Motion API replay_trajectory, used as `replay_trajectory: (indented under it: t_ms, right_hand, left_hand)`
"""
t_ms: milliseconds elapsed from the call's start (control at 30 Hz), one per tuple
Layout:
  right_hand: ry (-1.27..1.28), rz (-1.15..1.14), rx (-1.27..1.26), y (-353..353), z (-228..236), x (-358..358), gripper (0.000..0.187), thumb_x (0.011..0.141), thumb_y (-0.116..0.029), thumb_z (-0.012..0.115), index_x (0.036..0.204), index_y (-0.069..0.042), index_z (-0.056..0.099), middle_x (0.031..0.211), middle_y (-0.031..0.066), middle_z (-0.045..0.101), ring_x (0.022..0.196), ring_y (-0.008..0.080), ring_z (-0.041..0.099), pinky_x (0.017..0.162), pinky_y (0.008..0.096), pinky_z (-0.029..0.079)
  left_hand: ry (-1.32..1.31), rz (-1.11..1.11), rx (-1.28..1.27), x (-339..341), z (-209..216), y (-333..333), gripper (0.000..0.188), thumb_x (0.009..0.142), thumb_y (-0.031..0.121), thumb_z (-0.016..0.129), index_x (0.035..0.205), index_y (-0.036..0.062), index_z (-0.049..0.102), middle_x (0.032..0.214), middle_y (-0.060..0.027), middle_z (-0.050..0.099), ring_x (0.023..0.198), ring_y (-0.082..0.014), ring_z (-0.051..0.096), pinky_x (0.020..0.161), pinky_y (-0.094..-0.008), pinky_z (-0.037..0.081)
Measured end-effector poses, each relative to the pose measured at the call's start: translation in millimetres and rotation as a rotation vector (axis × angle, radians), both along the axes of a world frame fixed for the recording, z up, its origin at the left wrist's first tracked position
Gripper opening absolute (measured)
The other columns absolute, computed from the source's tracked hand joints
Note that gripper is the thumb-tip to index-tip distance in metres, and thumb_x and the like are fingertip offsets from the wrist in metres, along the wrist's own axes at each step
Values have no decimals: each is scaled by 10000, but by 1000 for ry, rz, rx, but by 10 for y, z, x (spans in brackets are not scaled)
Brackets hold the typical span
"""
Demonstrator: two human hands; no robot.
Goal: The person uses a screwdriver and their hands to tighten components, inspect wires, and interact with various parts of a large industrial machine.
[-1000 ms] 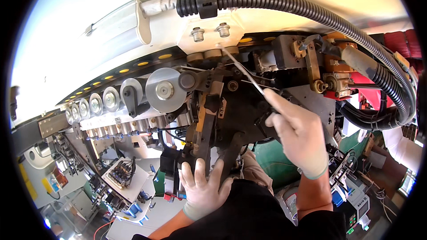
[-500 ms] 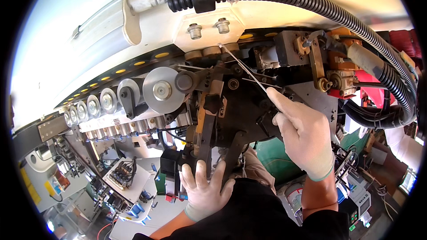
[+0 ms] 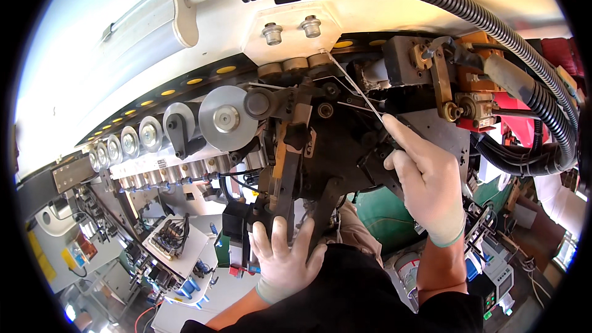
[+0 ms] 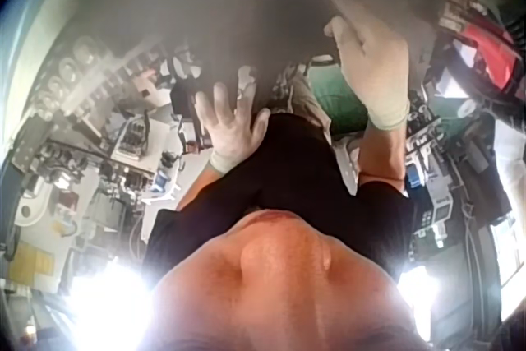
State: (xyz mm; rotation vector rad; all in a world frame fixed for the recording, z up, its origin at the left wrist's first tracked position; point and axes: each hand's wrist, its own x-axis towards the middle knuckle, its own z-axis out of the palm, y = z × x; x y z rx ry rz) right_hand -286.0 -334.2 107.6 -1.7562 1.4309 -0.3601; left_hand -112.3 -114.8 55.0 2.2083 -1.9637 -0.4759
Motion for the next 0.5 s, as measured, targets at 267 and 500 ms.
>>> replay_trajectory:
  t_ms: [267,500]
  right_hand:
    - [10,153,-112,160,-59,54,446,931,-33,657,1368,-121,682,820,174,665,737,385,655,677,426,543]
    - [-15,39,-109,285,-191,-71,442,957,-98,653,1398,-130,669,908,200,707,805,401,684,714,429,558]
  left_hand:
    - [0,3,-44,-6,-20,-8,553,816,436,770,1291,167,685,1401,-226,406,1258,-548,365,1002,-652,367]
    - [27,24,-57,-72,39,-59,543,828,377,778,1307,142,678,1434,-245,413,1304,-562,362,1036,-667,366]
